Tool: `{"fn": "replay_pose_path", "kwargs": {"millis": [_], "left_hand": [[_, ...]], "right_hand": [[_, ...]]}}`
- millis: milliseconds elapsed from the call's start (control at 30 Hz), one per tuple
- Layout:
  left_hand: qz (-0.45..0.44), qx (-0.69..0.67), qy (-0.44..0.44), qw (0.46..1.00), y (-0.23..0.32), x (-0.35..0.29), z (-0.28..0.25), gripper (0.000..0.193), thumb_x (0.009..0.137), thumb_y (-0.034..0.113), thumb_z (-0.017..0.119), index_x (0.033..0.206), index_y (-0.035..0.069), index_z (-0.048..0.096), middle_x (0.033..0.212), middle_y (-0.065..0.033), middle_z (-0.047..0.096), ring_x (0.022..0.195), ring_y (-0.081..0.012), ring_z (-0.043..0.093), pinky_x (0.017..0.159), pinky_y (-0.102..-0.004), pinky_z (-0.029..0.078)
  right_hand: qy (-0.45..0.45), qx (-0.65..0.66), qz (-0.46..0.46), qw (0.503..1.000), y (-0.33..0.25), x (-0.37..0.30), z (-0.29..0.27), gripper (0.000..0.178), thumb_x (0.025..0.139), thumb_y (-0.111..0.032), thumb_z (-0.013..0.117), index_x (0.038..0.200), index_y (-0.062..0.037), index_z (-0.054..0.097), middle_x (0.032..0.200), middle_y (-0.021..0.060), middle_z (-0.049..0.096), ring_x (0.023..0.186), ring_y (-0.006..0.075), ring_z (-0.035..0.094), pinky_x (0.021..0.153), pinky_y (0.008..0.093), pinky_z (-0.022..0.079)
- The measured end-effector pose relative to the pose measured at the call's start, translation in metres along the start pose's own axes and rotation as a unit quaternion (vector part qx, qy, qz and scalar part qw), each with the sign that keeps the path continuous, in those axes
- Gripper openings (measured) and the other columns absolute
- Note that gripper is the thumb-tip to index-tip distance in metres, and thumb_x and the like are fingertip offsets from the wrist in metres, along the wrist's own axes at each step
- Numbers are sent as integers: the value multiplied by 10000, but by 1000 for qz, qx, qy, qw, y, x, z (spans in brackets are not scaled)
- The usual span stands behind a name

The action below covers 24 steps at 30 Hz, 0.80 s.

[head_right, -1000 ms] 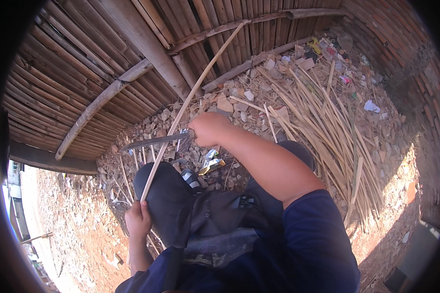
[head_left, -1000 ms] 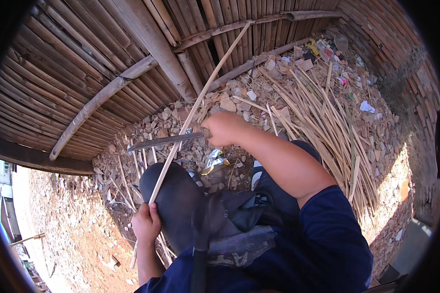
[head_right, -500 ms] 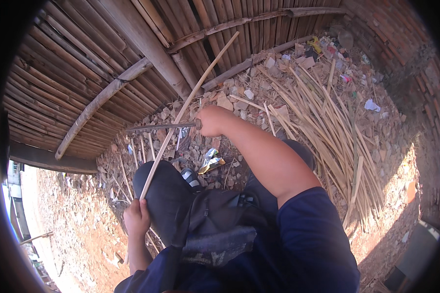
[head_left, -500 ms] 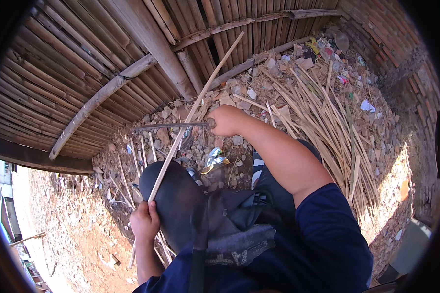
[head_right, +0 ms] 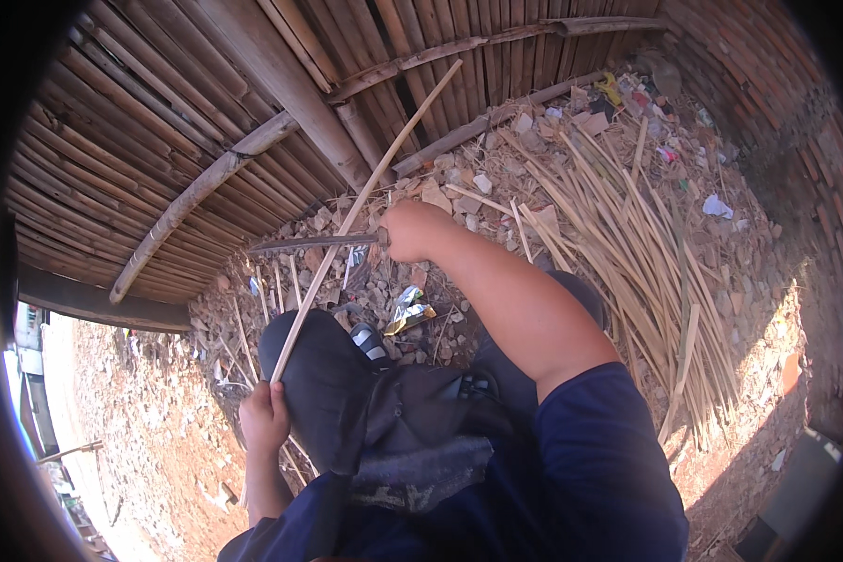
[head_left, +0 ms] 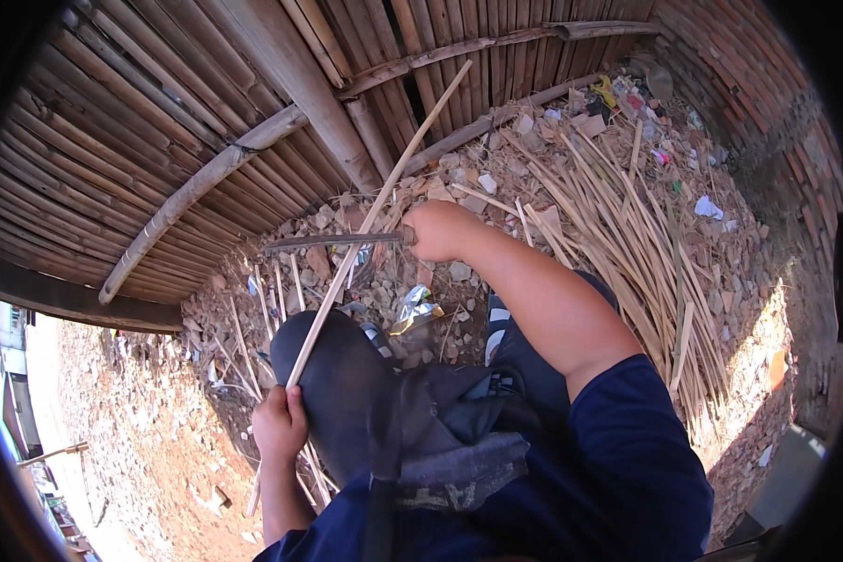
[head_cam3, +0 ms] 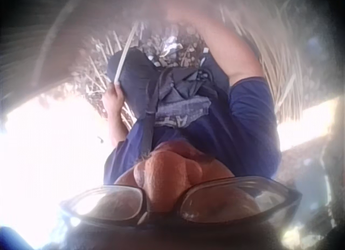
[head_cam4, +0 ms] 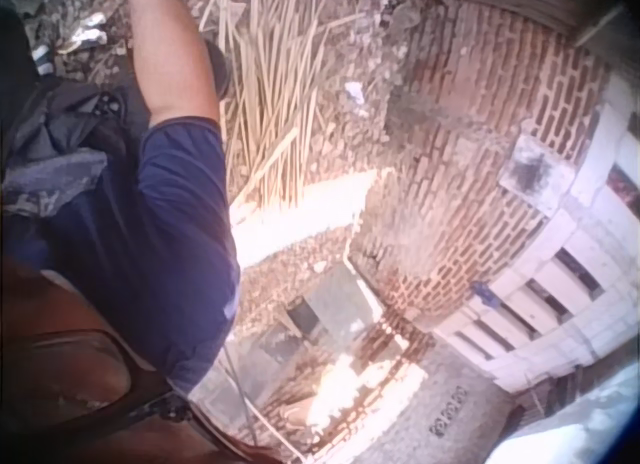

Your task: The person shaves a thin bamboo strip using a machete while sitting on the ground, removing outer layers to thin the material.

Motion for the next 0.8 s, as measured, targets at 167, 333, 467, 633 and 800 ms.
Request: {"fn": "replay_pose_path", "kwargs": {"millis": [167, 333, 467, 633, 800], "left_hand": [[-7, -16, -10, 1000, -7, -2, 4, 450, 1052, 344, 537, 748, 13, 509, 631, -249, 566, 616, -485, 594, 557, -530, 430], [11, -19, -15, 1000, -2, 2, 5, 446, 1052, 334, 537, 744, 13, 504, 612, -245, 555, 603, -477, 592, 543, -524, 421], [4, -10, 1, 1000, -4, 1, 4, 453, 1051, 344, 540, 744, 13, 504, 595, -241, 541, 592, -473, 586, 536, -525, 411], [-12, -32, 3, 999, -9, 0, 6, 403, 1017, 290, 606, 720, 37, 505, 579, -212, 566, 551, -446, 593, 516, -507, 436], [-1, -29, 10, 1000, -11, -2, 9, 417, 1035, 302, 573, 729, 27, 504, 583, -216, 554, 557, -450, 585, 520, -503, 423]], "right_hand": [[-20, 17, 0, 1000, -37, -16, -1, 288, 756, -202, 725, 1033, -131, 759, 927, 164, 739, 944, 382, 707, 834, 494, 564], [-45, -9, -37, 998, -16, -6, 3, 285, 746, -219, 718, 1015, -130, 752, 924, 170, 732, 952, 382, 706, 831, 497, 565], [-14, -6, -2, 1000, -12, -4, -4, 269, 742, -217, 711, 988, -117, 748, 914, 171, 729, 946, 380, 707, 824, 498, 564], [-34, -30, -51, 998, -50, -16, 1, 329, 750, -214, 716, 1067, -134, 743, 1022, 164, 735, 1010, 351, 714, 854, 491, 581], [-28, -33, -23, 999, -15, -5, -12, 293, 739, -209, 718, 1014, -112, 742, 978, 169, 736, 969, 375, 710, 832, 502, 570]]}}
Point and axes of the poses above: each hand's wrist, its own x-axis towards the middle knuckle, its own z-axis out of the palm, y = z × x, the point moved 10 cm from there along x, towards the middle knuckle
